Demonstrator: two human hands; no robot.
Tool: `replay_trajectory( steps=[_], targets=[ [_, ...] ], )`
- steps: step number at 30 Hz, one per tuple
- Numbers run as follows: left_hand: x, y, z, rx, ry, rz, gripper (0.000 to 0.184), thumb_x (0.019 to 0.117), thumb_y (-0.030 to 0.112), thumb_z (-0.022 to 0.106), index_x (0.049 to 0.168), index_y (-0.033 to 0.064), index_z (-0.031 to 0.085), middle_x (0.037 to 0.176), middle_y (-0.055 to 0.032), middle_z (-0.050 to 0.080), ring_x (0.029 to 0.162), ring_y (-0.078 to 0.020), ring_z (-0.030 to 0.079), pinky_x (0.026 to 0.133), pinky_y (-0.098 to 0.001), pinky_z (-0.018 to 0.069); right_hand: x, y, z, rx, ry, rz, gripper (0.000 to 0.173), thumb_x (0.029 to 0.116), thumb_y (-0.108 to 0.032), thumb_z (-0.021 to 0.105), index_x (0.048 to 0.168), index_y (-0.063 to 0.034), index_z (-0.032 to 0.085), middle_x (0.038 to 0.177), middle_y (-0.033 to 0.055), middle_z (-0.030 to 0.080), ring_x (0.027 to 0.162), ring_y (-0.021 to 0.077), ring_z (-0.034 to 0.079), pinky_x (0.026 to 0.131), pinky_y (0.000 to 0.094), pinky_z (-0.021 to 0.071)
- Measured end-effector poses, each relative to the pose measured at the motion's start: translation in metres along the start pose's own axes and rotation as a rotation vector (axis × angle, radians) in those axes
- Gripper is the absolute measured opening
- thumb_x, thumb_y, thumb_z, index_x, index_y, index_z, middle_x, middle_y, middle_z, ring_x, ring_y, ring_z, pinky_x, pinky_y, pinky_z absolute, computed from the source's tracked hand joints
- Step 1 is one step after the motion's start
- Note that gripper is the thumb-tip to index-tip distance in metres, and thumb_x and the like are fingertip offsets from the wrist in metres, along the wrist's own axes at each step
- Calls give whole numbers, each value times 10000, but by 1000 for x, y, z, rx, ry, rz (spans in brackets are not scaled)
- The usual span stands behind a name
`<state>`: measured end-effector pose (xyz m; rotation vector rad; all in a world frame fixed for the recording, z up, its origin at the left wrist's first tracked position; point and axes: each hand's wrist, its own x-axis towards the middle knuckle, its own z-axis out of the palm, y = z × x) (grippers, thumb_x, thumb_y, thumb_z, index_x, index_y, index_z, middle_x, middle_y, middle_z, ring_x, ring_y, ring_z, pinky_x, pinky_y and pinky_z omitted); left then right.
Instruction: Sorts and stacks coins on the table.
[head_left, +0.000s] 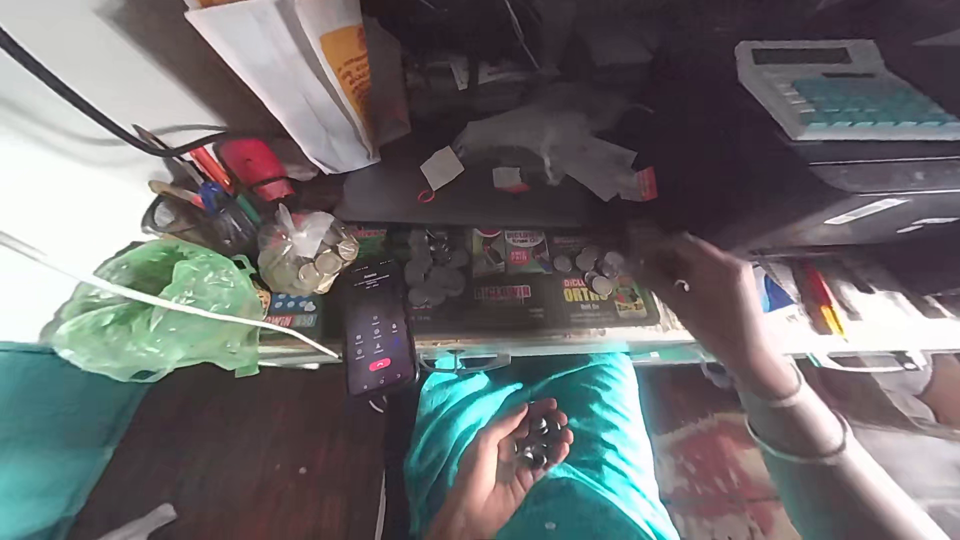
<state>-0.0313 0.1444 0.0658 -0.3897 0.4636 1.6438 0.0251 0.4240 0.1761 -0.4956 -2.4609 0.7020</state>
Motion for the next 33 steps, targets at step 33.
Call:
replay_trajectory(
  steps=[33],
  targets=[
    [8, -2, 15, -44, 42, 64, 358, 1080, 201, 416, 985, 8, 702, 867, -118, 721, 806, -211, 729, 840, -372, 617, -87, -26, 66, -61, -483, -565, 131, 984, -142, 607, 974, -63, 711, 938, 93, 677, 932, 242, 666, 817, 306, 571]
  ],
)
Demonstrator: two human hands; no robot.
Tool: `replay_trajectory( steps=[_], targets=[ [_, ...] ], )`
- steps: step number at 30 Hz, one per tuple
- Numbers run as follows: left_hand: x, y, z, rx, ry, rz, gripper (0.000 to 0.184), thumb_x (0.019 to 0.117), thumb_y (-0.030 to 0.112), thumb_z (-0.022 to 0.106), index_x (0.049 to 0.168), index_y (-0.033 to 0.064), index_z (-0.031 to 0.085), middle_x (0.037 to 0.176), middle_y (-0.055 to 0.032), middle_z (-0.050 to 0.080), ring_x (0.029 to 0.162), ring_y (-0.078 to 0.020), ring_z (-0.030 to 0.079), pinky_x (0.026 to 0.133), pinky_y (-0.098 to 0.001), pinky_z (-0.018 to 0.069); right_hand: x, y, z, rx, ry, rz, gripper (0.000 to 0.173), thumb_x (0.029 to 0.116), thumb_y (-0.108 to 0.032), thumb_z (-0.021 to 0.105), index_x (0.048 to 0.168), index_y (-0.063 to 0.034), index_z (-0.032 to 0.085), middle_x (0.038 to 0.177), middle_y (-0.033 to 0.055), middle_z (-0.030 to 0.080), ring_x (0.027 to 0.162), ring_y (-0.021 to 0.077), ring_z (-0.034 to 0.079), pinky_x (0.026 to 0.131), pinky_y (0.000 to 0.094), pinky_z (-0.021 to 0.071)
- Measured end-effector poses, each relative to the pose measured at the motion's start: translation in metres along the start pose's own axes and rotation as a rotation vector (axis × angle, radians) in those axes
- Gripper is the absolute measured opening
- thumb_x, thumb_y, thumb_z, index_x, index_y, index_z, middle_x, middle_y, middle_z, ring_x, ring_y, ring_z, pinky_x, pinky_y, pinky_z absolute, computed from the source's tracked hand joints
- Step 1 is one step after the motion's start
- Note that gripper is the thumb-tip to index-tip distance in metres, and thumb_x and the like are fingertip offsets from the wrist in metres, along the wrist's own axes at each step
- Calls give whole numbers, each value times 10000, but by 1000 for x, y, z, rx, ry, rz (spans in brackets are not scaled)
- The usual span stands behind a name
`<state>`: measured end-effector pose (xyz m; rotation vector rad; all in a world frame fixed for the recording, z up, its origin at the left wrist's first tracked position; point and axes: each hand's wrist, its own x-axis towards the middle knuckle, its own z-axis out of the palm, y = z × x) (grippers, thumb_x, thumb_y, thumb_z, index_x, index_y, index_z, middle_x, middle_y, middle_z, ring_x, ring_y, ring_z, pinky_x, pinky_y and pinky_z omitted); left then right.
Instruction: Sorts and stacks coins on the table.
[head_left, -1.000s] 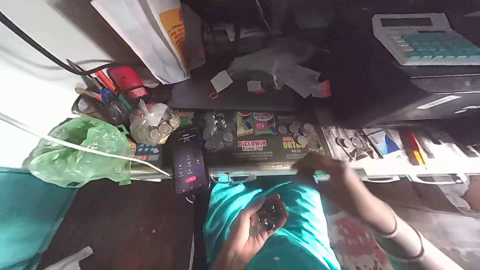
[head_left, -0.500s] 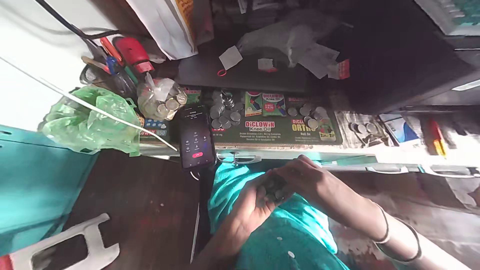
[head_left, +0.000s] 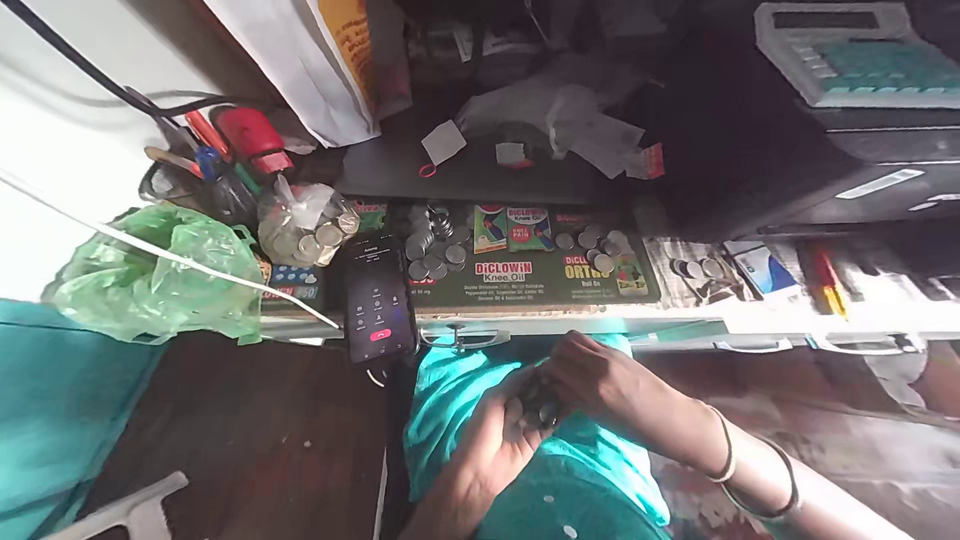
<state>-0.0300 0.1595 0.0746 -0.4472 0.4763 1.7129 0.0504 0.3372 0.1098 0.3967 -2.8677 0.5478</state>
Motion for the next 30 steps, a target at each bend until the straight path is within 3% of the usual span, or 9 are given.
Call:
replay_trajectory(
  steps=[3, 6, 8, 10, 13, 17, 22, 27, 30],
  targets=[
    [-1, 2, 3, -17, -7, 17, 370, 1085, 186, 390, 1044, -2, 706, 924, -143, 736, 870, -251, 745, 882, -399, 615, 1, 5, -18, 278, -6, 97, 175, 1017, -185, 598, 1051, -62, 718, 1036, 85, 691, 1021, 173, 648, 918, 252, 527],
    [-2, 5, 6, -27, -18, 15, 416, 1095, 183, 348, 1175, -45, 687, 1068, -199, 739, 998, -296, 741, 937, -395, 602, 0, 18, -40, 879, 90, 286, 197, 1027, -162, 610, 1146, -11, 652, 1107, 59, 718, 945, 113, 715, 817, 269, 621],
    [-1, 8, 4, -31, -70, 3, 442, 1101, 182, 316, 1236, -61, 659, 1139, -213, 726, 1070, -303, 724, 981, -386, 582, 2, 29, -52, 1275, 222, 414, 109, 1022, -155, 598, 1110, -98, 627, 1040, 48, 754, 880, 161, 752, 758, 323, 645],
    [0, 9, 3, -43, -105, -12, 448, 1099, 176, 302, 1237, -60, 657, 1154, -208, 721, 1092, -304, 716, 993, -383, 576, 5, 42, -62, 1476, 355, 501, 61, 1002, -119, 601, 1027, -136, 653, 975, 70, 771, 820, 156, 761, 731, 281, 637],
    [-1, 9, 1, -60, -119, -30, 446, 1098, 173, 304, 1228, -63, 660, 1167, -211, 715, 1110, -311, 708, 1001, -391, 572, 11, 61, -78, 1413, 407, 670, 140, 992, -1, 530, 1039, -86, 631, 959, 86, 756, 815, 149, 752, 764, 267, 635],
    [-2, 9, -1, -80, -132, -43, 426, 1095, 163, 325, 1230, -64, 660, 1178, -216, 712, 1119, -320, 704, 1008, -401, 569, 22, 84, -92, 1267, 326, 750, 314, 1012, 44, 516, 1306, -5, 615, 1029, 111, 735, 878, 169, 745, 840, 302, 634],
    [-3, 9, -1, -68, -133, -45, 443, 1102, 174, 304, 1236, -61, 655, 1182, -211, 712, 1112, -311, 707, 1004, -390, 570, 31, 96, -100, 1031, 228, 682, 130, 998, -20, 600, 1104, 16, 665, 971, 122, 745, 852, 188, 743, 789, 321, 635],
    [-3, 10, -1, -35, -149, -48, 457, 1105, 179, 279, 1252, -55, 644, 1196, -208, 706, 1129, -304, 699, 1018, -388, 560, 43, 103, -99, 714, 210, 745, 113, 916, -54, 739, 976, 0, 660, 777, 68, 710, 607, 112, 654, 538, 245, 550],
    [-2, 10, -2, -27, -172, -50, 450, 1102, 169, 280, 1255, -52, 640, 1200, -205, 704, 1139, -304, 696, 1018, -389, 561, 49, 108, -99, 634, 171, 776, 110, 946, -59, 711, 1035, -2, 682, 784, 57, 691, 595, 108, 629, 552, 255, 550]
  ],
)
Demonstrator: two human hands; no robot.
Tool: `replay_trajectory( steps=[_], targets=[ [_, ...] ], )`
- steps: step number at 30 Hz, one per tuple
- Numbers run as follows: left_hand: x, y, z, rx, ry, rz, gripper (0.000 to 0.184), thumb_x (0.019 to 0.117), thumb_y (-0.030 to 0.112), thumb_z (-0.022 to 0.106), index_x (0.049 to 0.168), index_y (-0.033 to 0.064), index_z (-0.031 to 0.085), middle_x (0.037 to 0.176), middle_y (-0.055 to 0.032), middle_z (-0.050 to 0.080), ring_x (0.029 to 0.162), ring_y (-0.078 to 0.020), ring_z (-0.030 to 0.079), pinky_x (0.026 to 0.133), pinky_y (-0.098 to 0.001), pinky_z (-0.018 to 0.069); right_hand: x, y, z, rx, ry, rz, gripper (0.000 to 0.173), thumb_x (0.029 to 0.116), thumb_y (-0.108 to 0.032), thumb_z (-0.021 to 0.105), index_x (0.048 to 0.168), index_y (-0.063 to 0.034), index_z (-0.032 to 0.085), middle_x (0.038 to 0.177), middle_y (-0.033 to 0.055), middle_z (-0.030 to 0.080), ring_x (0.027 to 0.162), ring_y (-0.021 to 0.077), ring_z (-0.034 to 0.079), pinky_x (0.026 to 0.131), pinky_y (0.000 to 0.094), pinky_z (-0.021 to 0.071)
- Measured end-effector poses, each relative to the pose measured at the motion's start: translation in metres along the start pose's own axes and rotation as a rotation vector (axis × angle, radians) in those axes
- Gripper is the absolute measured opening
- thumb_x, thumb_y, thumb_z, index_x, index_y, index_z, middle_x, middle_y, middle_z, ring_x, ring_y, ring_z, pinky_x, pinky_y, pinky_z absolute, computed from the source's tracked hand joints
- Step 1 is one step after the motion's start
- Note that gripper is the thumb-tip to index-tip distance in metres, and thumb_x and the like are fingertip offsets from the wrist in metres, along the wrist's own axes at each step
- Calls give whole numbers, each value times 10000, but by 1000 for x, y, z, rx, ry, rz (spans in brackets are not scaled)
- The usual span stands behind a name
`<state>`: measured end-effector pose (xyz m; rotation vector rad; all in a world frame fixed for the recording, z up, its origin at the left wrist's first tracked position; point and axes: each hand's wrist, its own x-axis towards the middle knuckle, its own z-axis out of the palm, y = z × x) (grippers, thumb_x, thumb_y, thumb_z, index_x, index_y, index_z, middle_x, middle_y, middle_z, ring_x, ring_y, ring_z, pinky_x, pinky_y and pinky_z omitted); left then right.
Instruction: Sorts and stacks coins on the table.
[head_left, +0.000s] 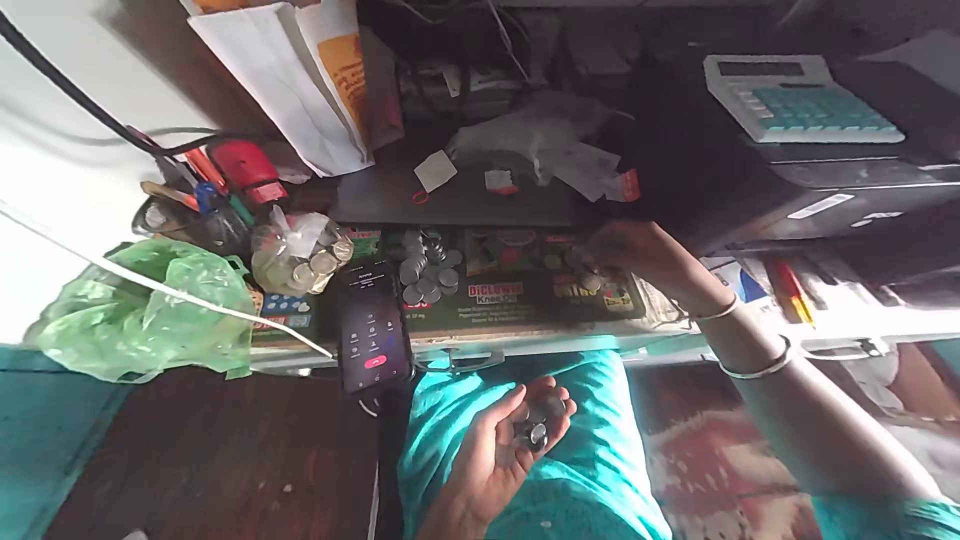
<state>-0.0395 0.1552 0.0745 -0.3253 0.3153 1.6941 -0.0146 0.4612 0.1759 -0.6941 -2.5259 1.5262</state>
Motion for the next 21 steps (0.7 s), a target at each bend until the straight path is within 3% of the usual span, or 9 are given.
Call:
replay_trajectory(
  steps=[4, 7, 9, 12, 14, 17, 19, 21],
  targets=[
    [-2, 0, -2, -21, 1, 3, 455, 1102, 180, 282, 1260, -53, 640, 1198, -207, 705, 1133, -304, 699, 1010, -383, 567, 0, -2, -10, 146, -87, 24, 210, 1055, -92, 538, 1202, -22, 671, 996, 93, 724, 825, 160, 722, 778, 326, 628],
    [-2, 2, -5, -31, -7, 11, 458, 1103, 179, 281, 1264, -54, 642, 1204, -205, 704, 1133, -300, 698, 1012, -376, 564, -2, -2, -16, 247, -124, 54, 244, 1056, -98, 542, 1245, 3, 658, 1052, 114, 736, 909, 190, 745, 866, 342, 627],
    [-2, 2, -4, -29, 0, 12, 456, 1102, 178, 285, 1261, -53, 645, 1196, -207, 707, 1124, -300, 703, 1008, -377, 566, -3, 1, -17, 254, -107, 25, 203, 1029, -66, 580, 1186, 17, 679, 1011, 121, 744, 874, 193, 748, 843, 344, 634],
    [-2, 2, -2, -24, 13, 6, 458, 1104, 184, 286, 1257, -52, 647, 1195, -207, 708, 1123, -303, 703, 1011, -386, 564, -2, 6, -12, 128, -19, -11, 121, 967, -61, 673, 1069, -3, 701, 852, 73, 734, 718, 136, 705, 691, 285, 613],
    [-1, 1, -2, -18, 10, 8, 461, 1104, 182, 276, 1253, -52, 644, 1189, -207, 708, 1123, -308, 703, 1012, -391, 564, 0, 7, -9, 46, 25, -19, 114, 964, -60, 679, 1062, -3, 689, 824, 56, 718, 680, 119, 681, 651, 276, 595],
    [-2, 0, -3, -30, 0, 8, 454, 1100, 176, 281, 1251, -52, 643, 1193, -209, 706, 1130, -307, 700, 1015, -389, 562, -1, 4, -14, -9, -12, -23, 186, 1024, -78, 593, 1178, -17, 680, 934, 84, 735, 777, 154, 722, 744, 325, 626],
    [-3, 1, -4, -43, 8, 10, 453, 1101, 182, 286, 1256, -53, 641, 1197, -208, 704, 1130, -306, 699, 1016, -388, 561, -3, 2, -18, 30, -29, -29, 230, 1020, -50, 584, 1232, -7, 664, 994, 114, 746, 833, 187, 745, 797, 353, 637],
    [-4, 1, -3, -43, 27, 17, 453, 1102, 184, 292, 1255, -55, 645, 1196, -209, 705, 1126, -308, 700, 1011, -389, 565, -4, 1, -19, 77, -9, -32, 188, 1001, -23, 611, 1173, 20, 672, 963, 128, 750, 788, 203, 752, 769, 357, 649]
  ],
)
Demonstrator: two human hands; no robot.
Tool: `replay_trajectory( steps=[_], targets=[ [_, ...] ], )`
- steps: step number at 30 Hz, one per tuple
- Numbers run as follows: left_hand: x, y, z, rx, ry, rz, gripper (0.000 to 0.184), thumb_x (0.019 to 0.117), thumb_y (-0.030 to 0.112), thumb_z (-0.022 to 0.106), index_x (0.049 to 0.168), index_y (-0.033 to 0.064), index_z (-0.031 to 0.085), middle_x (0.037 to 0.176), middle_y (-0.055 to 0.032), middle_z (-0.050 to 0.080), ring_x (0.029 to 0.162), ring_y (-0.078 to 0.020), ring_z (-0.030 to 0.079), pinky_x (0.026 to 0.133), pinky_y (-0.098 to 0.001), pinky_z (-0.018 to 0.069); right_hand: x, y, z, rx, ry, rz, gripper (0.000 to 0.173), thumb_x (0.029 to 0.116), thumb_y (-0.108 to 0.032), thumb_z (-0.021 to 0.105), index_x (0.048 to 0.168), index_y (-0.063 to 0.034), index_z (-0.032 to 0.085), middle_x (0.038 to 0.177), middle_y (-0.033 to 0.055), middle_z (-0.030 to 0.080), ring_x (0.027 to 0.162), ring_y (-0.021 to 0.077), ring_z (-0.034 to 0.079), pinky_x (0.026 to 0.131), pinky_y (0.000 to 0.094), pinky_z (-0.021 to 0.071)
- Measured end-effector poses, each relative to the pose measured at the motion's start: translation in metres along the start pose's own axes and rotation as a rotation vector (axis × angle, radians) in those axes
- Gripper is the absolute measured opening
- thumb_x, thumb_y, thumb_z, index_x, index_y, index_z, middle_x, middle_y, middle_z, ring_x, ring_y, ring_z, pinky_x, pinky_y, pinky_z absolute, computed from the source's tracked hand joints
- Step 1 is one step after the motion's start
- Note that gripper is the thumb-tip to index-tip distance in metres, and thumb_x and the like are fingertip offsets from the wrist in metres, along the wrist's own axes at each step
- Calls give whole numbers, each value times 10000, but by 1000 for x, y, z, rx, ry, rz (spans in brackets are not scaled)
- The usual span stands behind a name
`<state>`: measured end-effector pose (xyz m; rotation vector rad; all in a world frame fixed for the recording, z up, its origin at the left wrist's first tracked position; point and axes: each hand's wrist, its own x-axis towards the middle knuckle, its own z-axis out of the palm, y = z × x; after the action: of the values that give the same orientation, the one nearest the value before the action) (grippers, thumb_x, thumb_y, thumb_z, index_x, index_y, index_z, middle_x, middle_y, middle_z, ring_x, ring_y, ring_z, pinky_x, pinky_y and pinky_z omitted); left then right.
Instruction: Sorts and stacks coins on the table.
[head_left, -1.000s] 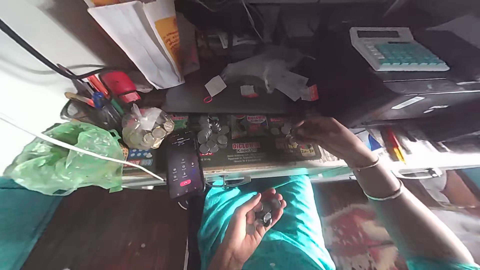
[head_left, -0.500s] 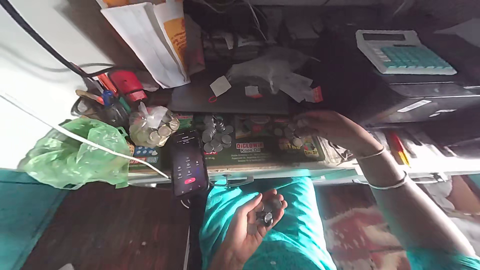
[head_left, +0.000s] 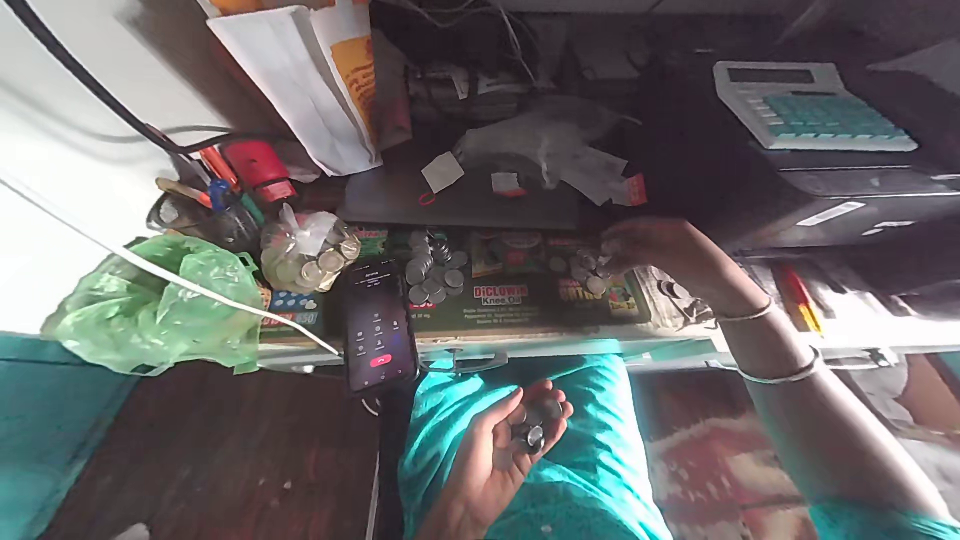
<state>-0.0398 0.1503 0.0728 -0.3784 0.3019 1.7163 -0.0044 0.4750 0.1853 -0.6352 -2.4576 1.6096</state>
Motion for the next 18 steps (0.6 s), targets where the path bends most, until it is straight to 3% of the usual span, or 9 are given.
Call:
replay_trajectory(
  steps=[3, 6, 8, 10, 12, 15, 18],
  targets=[
    [0, 0, 2, 22, 9, 7, 454, 1101, 187, 294, 1246, -53, 651, 1191, -205, 709, 1126, -304, 702, 1008, -387, 567, 2, 2, 5, -61, 61, -10, 119, 963, -61, 682, 1056, 13, 680, 840, 81, 737, 668, 145, 712, 649, 303, 625],
    [0, 0, 2, 28, 1, 5, 456, 1104, 187, 290, 1244, -53, 652, 1192, -204, 708, 1130, -305, 699, 1010, -389, 565, 6, 8, 11, -236, 135, 9, 110, 951, -106, 721, 1019, -24, 691, 773, 60, 719, 598, 126, 665, 574, 298, 579],
    [-1, 0, 2, 19, 0, 9, 455, 1102, 182, 290, 1240, -54, 653, 1189, -204, 709, 1127, -305, 700, 1010, -390, 565, 6, 8, 11, -316, 133, -7, 114, 1004, -127, 654, 1064, -45, 704, 807, 54, 723, 625, 127, 675, 600, 313, 589],
    [-2, 0, 1, 11, 6, 17, 456, 1101, 185, 291, 1243, -54, 653, 1190, -205, 709, 1126, -306, 702, 1009, -388, 565, 2, 4, 7, -365, 89, -65, 198, 1052, -109, 557, 1187, -44, 686, 908, 65, 740, 703, 140, 719, 679, 346, 633],
    [-3, 0, 2, 6, 16, 24, 456, 1103, 183, 289, 1245, -59, 649, 1189, -210, 708, 1121, -308, 704, 1005, -389, 569, -1, 2, 4, -372, 77, -97, 226, 1041, -86, 571, 1243, -46, 662, 945, 67, 751, 725, 141, 736, 695, 349, 646],
    [-2, 0, 3, 3, 12, 21, 452, 1101, 177, 288, 1246, -59, 646, 1188, -210, 709, 1121, -309, 704, 1005, -388, 569, 0, 2, 11, -458, 173, -97, 171, 983, -146, 690, 1120, -45, 668, 815, 61, 722, 618, 152, 688, 588, 362, 605],
    [0, 0, 9, 8, 4, 24, 459, 1105, 179, 276, 1237, -58, 646, 1180, -213, 708, 1122, -312, 700, 1008, -389, 564, -3, 0, 17, -634, 262, -154, 228, 946, -172, 748, 1098, -19, 674, 834, 134, 702, 693, 266, 680, 660, 497, 566]
  ],
)
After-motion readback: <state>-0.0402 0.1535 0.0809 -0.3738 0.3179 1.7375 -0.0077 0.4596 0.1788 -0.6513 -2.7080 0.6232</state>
